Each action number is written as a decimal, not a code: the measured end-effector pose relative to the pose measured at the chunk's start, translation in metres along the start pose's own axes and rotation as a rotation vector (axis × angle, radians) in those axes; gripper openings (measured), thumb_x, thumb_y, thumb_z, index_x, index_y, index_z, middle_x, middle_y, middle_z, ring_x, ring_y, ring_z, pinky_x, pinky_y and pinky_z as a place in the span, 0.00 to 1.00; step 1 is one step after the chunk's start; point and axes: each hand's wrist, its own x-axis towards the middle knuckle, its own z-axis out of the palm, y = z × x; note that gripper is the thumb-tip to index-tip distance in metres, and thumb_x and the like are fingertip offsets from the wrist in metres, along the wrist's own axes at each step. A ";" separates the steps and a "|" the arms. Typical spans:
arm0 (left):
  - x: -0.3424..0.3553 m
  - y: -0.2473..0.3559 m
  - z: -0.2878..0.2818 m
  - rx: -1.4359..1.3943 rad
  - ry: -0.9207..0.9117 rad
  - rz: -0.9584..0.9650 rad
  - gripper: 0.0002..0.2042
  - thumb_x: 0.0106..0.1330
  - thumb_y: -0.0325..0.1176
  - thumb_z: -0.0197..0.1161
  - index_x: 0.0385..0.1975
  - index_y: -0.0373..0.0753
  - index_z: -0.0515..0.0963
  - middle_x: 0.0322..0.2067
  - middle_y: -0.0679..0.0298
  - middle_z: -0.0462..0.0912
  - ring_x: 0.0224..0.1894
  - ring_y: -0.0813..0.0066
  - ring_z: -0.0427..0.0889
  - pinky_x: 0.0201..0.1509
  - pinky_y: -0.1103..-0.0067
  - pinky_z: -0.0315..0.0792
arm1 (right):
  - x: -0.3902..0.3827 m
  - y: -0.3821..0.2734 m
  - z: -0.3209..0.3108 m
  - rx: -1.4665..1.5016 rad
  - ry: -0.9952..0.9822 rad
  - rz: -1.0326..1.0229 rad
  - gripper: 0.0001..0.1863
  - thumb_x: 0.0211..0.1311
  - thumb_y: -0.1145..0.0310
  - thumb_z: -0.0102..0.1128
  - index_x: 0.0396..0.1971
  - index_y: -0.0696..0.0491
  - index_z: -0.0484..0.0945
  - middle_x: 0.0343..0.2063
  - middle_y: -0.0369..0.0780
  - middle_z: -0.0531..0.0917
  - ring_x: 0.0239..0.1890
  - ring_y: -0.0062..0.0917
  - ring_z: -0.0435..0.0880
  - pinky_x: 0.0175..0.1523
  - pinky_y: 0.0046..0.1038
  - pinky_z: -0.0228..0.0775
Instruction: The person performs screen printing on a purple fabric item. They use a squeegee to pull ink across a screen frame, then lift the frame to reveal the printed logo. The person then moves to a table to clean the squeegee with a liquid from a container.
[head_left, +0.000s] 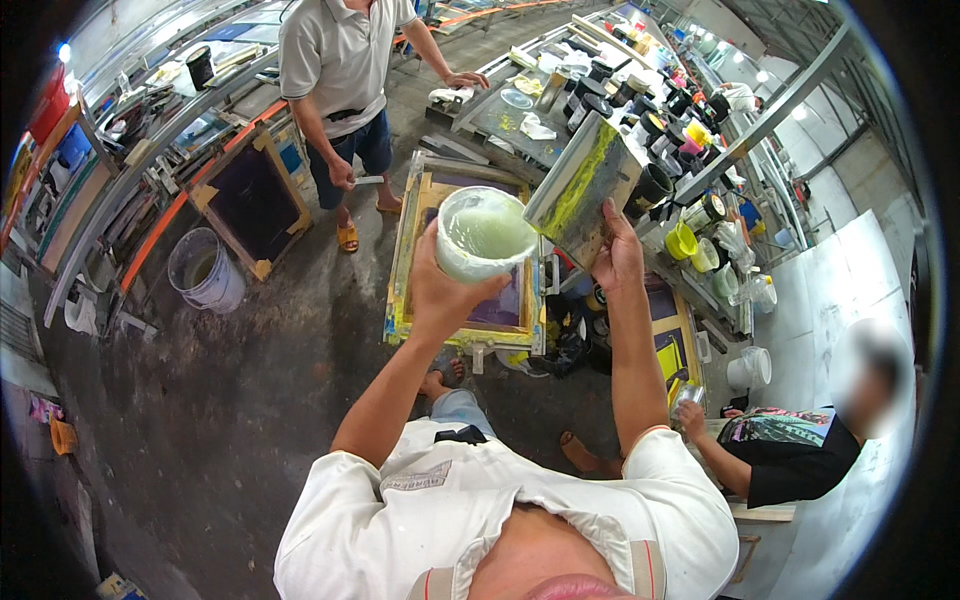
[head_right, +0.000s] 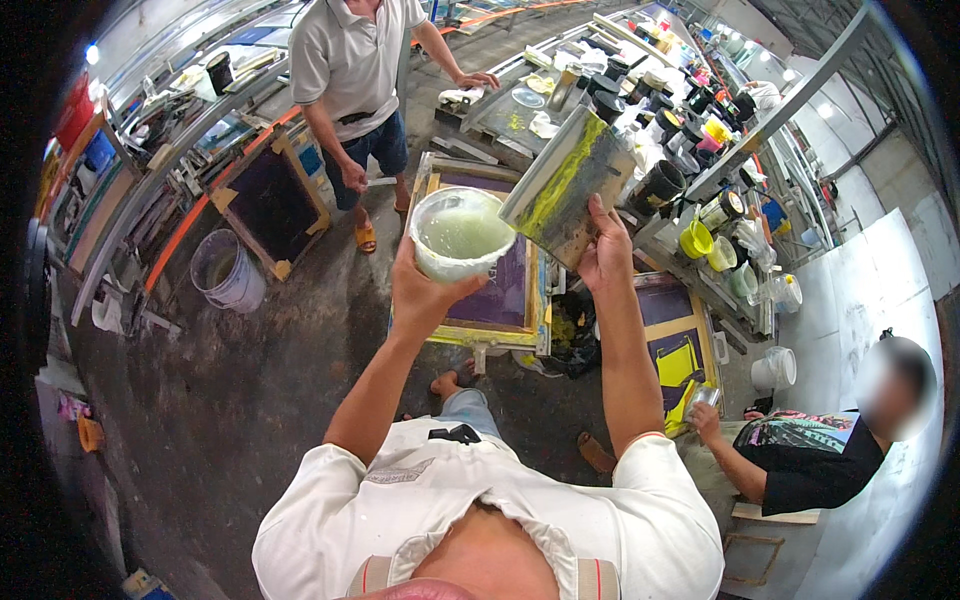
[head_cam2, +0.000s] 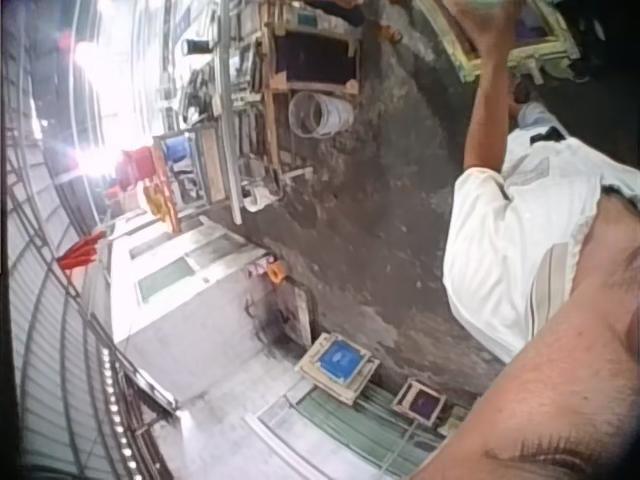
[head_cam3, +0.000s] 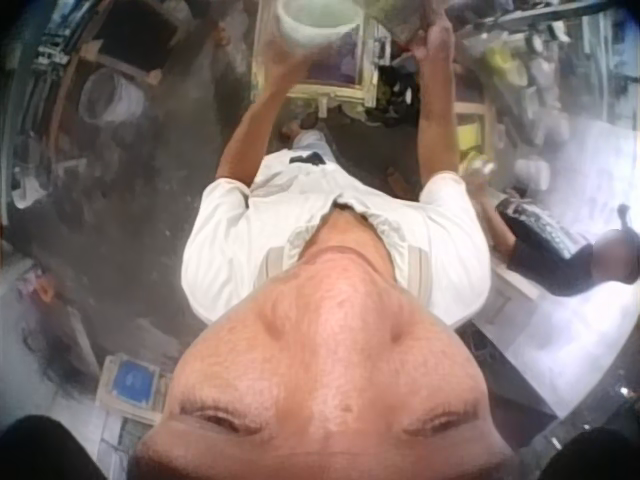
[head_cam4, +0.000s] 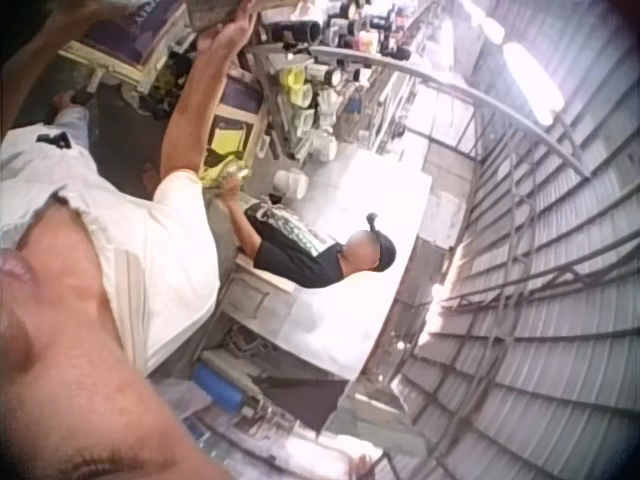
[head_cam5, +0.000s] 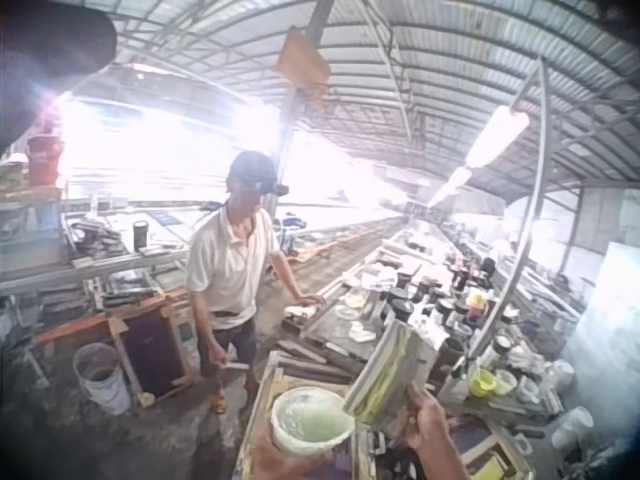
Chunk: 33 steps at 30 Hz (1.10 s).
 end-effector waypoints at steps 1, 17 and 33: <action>0.001 -0.001 -0.004 -0.011 0.021 -0.014 0.43 0.41 0.34 0.84 0.60 0.33 0.68 0.53 0.57 0.76 0.56 0.68 0.78 0.61 0.72 0.72 | -0.003 -0.001 0.002 -0.027 0.002 -0.017 0.13 0.70 0.64 0.61 0.48 0.54 0.77 0.43 0.36 0.84 0.45 0.29 0.85 0.50 0.37 0.80; -0.006 0.015 0.009 -0.041 -0.104 -0.024 0.43 0.41 0.36 0.82 0.61 0.35 0.70 0.54 0.57 0.75 0.57 0.66 0.77 0.63 0.72 0.69 | 0.006 -0.008 -0.026 -0.010 -0.076 0.278 0.17 0.72 0.63 0.57 0.52 0.60 0.77 0.43 0.42 0.87 0.40 0.28 0.89 0.47 0.33 0.84; 0.047 -0.025 -0.065 -0.280 0.090 0.043 0.33 0.45 0.22 0.81 0.54 0.32 0.74 0.47 0.59 0.84 0.48 0.73 0.84 0.51 0.77 0.80 | -0.038 -0.046 -0.021 -0.899 -0.426 0.228 0.23 0.60 0.72 0.69 0.55 0.60 0.78 0.43 0.32 0.84 0.43 0.12 0.80 0.50 0.18 0.71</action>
